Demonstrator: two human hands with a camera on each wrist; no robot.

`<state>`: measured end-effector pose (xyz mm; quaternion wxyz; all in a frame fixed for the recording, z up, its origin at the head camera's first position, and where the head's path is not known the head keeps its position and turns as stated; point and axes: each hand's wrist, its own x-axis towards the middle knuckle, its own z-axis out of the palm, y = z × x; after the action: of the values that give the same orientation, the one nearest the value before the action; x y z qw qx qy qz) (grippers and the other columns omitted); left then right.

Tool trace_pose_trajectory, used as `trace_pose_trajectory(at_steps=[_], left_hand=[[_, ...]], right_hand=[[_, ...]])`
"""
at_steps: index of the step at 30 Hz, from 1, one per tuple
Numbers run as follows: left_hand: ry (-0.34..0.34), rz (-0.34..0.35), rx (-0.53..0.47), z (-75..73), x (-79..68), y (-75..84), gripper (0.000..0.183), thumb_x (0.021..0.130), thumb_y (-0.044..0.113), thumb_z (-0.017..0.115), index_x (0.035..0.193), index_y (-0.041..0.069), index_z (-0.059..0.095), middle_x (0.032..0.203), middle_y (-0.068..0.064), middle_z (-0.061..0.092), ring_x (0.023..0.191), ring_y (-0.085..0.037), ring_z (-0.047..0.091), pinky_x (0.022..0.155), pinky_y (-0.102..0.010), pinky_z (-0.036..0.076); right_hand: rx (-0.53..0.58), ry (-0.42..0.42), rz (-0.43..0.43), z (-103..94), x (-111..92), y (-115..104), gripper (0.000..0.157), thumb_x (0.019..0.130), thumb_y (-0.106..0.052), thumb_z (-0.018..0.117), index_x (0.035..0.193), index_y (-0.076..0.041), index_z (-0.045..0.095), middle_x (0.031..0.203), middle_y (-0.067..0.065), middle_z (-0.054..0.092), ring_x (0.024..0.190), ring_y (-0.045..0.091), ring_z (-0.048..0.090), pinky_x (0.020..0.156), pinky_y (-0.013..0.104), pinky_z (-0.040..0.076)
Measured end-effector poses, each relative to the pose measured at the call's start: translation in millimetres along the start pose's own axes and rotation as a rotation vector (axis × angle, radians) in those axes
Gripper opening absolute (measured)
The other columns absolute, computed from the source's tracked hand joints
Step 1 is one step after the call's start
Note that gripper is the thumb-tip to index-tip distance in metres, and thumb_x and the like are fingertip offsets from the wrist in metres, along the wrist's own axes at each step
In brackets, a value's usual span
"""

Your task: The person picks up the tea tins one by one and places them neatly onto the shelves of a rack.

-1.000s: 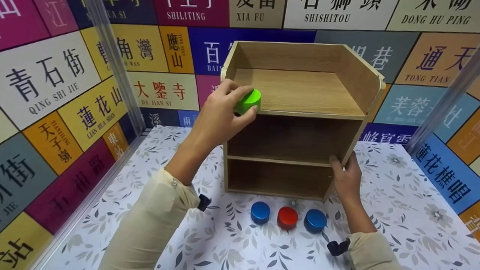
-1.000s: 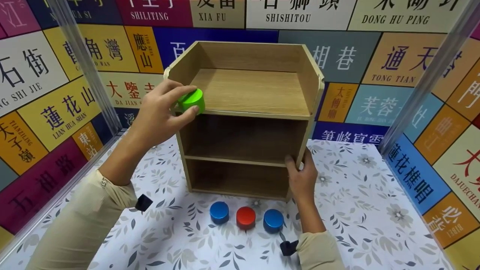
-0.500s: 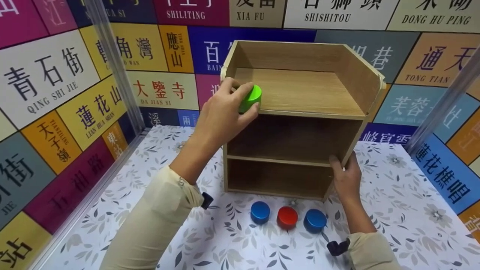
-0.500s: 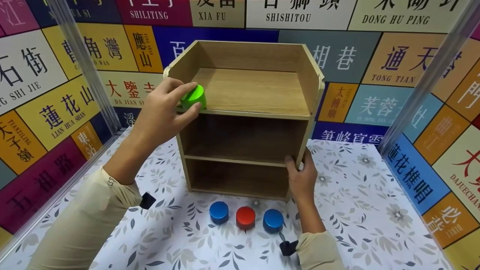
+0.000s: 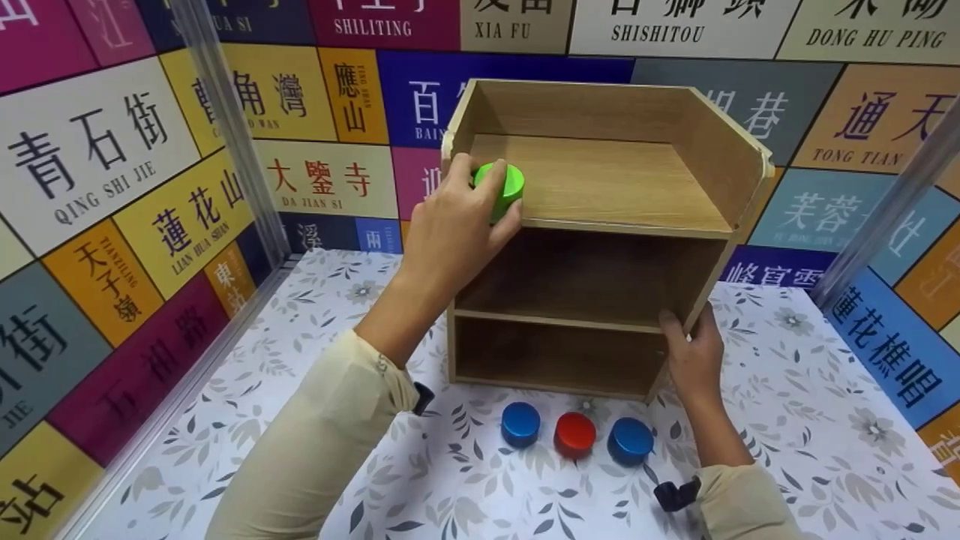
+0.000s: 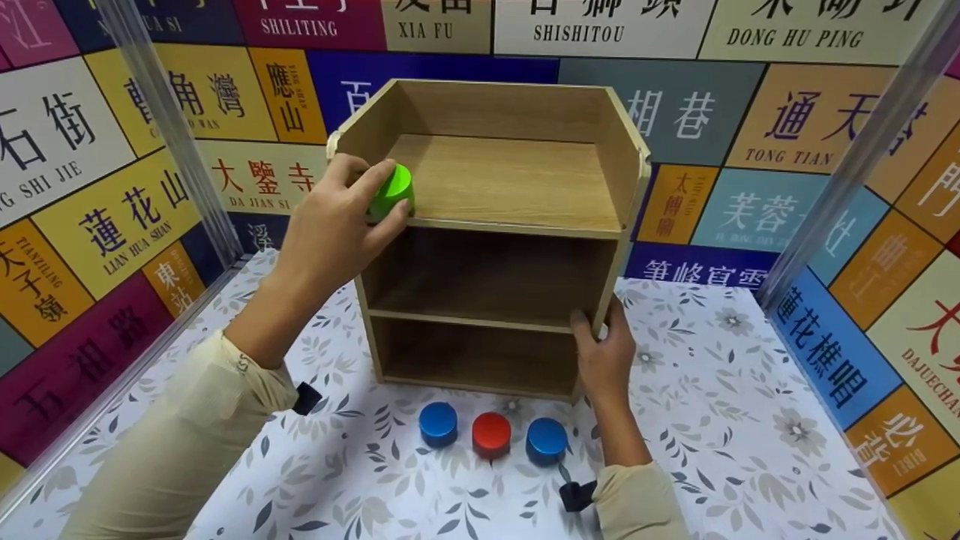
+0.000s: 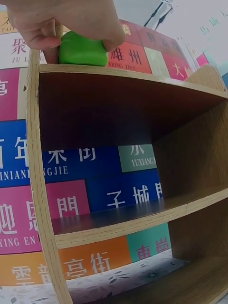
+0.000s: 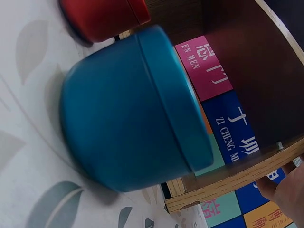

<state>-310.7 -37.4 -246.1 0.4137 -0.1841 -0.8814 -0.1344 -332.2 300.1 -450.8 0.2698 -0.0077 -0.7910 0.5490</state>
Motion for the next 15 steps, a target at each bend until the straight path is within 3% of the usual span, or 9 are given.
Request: trace_pose_trajectory(at_steps=[15], left_hand=[[0.042,-0.018,0.048,13.9,2.1,3.1,0.044,0.091,0.044,0.048,0.121,0.012,0.056,0.105,-0.01,0.053,0.084,-0.02,0.06,0.063,-0.04,0.056]], right_hand=[[-0.006,-0.007,0.011,-1.7,1.2,1.3,0.052,0.09,-0.043,0.056,0.139,-0.033,0.039,0.139,0.0,0.048,0.128,0.017,0.043,0.108,0.039,0.031]])
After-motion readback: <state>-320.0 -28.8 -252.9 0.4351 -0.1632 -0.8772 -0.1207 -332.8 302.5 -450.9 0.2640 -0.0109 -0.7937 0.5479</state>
